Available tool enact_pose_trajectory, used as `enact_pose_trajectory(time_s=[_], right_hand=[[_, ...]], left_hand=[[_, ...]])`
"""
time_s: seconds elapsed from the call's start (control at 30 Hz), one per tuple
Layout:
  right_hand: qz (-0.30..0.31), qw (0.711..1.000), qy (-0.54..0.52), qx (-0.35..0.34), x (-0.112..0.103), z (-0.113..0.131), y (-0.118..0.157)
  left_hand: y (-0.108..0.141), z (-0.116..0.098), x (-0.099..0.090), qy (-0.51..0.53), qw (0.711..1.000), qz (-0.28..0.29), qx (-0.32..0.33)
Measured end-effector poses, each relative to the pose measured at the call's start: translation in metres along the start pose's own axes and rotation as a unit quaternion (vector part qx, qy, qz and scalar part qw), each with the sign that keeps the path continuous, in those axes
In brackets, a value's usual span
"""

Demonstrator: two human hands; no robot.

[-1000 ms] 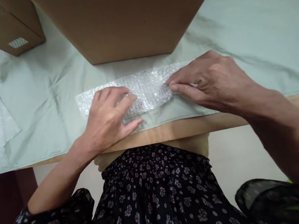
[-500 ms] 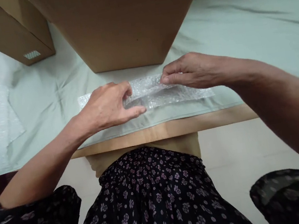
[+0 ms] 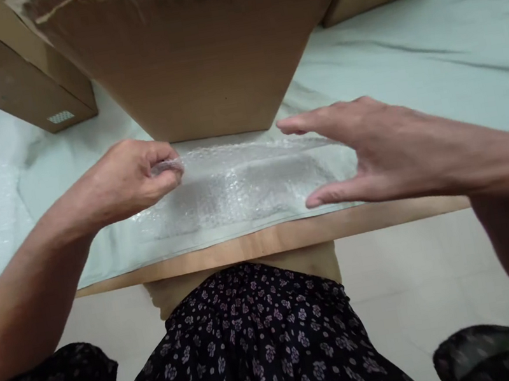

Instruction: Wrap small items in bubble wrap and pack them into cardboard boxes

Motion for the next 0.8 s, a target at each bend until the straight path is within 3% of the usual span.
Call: enact_pose_trajectory(time_s=[0.13,0.23,0.3,0.37,0.5,0.6,0.67,0.73,0.8], right_hand=[[-0.044,0.991,-0.007,0.123,0.006,-0.029,0.01],[-0.075,0.983,-0.091,0.14,0.011,-0.058,0.018],[-0.089,0.982,-0.118,0.118,0.022,-0.074,0.017],[-0.094,0.982,-0.122,0.108,0.038,-0.087,0.013],[-0.118,0.974,-0.049,0.186,0.055,-0.096,0.013],[-0.196,0.947,0.047,0.249,0.038,-0.073,0.029],[-0.241,0.938,0.097,0.229,0.028,-0.043,0.035],[-0.236,0.953,0.112,0.155,0.031,-0.007,0.028],[-0.181,0.977,0.102,0.056,0.052,0.026,0.011]], left_hand=[[-0.009,0.012,-0.006,-0.008,0.993,0.116,0.007],[-0.016,0.031,-0.015,0.006,0.985,0.165,0.051],[-0.022,0.044,-0.019,0.007,0.986,0.147,0.073],[-0.028,0.054,-0.019,-0.02,0.993,0.095,0.067],[-0.017,0.053,-0.007,-0.161,0.985,-0.057,-0.012],[0.013,0.029,0.01,-0.201,0.962,-0.182,0.029],[0.029,0.013,0.028,-0.173,0.954,-0.228,0.095],[0.031,-0.001,0.057,-0.147,0.954,-0.197,0.173],[0.021,-0.01,0.088,-0.135,0.952,-0.13,0.241]])
Point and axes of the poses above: each hand's wrist, its own y-axis away from the middle knuckle, its own x-axis out of the palm, z = x × y, the point moved 4 cm from there along -y, towards the middle knuckle, and after that the axes turned 9 degrees about y, right-handed, at the moved point
